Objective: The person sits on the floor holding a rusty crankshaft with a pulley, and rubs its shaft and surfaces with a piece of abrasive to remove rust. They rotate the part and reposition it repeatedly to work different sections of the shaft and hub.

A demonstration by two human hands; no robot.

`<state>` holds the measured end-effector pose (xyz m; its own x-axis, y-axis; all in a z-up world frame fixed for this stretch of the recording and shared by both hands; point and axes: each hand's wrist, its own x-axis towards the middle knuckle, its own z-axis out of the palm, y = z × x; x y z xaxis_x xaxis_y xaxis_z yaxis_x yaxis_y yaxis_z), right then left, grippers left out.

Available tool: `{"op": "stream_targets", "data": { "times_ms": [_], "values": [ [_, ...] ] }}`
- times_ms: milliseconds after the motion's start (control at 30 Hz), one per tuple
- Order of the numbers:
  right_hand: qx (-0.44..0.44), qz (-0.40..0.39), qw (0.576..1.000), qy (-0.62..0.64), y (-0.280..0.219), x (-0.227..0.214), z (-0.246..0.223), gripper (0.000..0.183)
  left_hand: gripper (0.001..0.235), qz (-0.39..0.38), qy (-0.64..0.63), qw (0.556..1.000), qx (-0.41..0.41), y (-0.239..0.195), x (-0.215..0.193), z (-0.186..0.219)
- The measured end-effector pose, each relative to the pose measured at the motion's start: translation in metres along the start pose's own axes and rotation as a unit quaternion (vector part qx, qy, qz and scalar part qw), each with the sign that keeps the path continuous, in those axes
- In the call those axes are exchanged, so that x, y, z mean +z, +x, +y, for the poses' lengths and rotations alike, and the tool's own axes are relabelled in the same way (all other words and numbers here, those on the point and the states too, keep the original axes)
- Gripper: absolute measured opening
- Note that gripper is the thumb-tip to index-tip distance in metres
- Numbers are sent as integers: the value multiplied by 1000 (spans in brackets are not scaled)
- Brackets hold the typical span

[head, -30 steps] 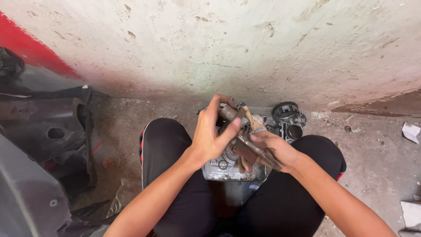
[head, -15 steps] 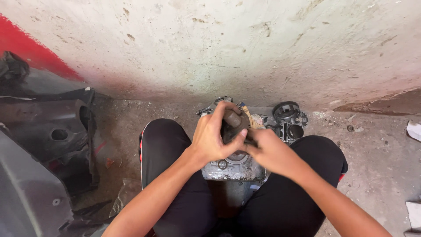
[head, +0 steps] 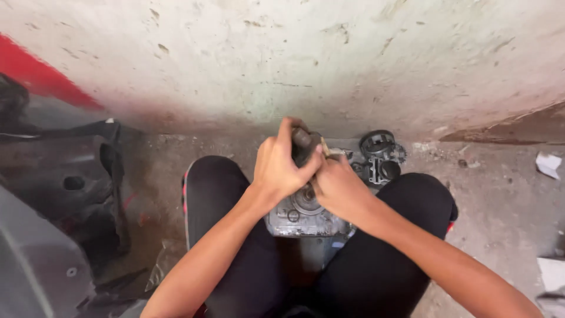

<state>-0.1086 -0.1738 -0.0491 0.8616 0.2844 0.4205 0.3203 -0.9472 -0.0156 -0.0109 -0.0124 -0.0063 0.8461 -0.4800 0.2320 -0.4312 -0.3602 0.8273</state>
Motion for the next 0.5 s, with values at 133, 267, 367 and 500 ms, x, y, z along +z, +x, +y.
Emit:
{"op": "stream_targets", "data": {
  "times_ms": [133,267,367,500],
  "values": [
    [141,-222,807,529,6,-7,23,28,46,-67,-133,969,199,3,-27,-1],
    [255,-323,605,682,2,-16,27,42,45,-42,-116,974,188,5,-25,17],
    [-4,-39,996,81,33,-35,10,23,43,-43,-23,997,-64,23,-16,30],
    [90,-194,923,320,24,-29,18,26,43,-58,-128,973,181,4,-37,17]
  ]
}}
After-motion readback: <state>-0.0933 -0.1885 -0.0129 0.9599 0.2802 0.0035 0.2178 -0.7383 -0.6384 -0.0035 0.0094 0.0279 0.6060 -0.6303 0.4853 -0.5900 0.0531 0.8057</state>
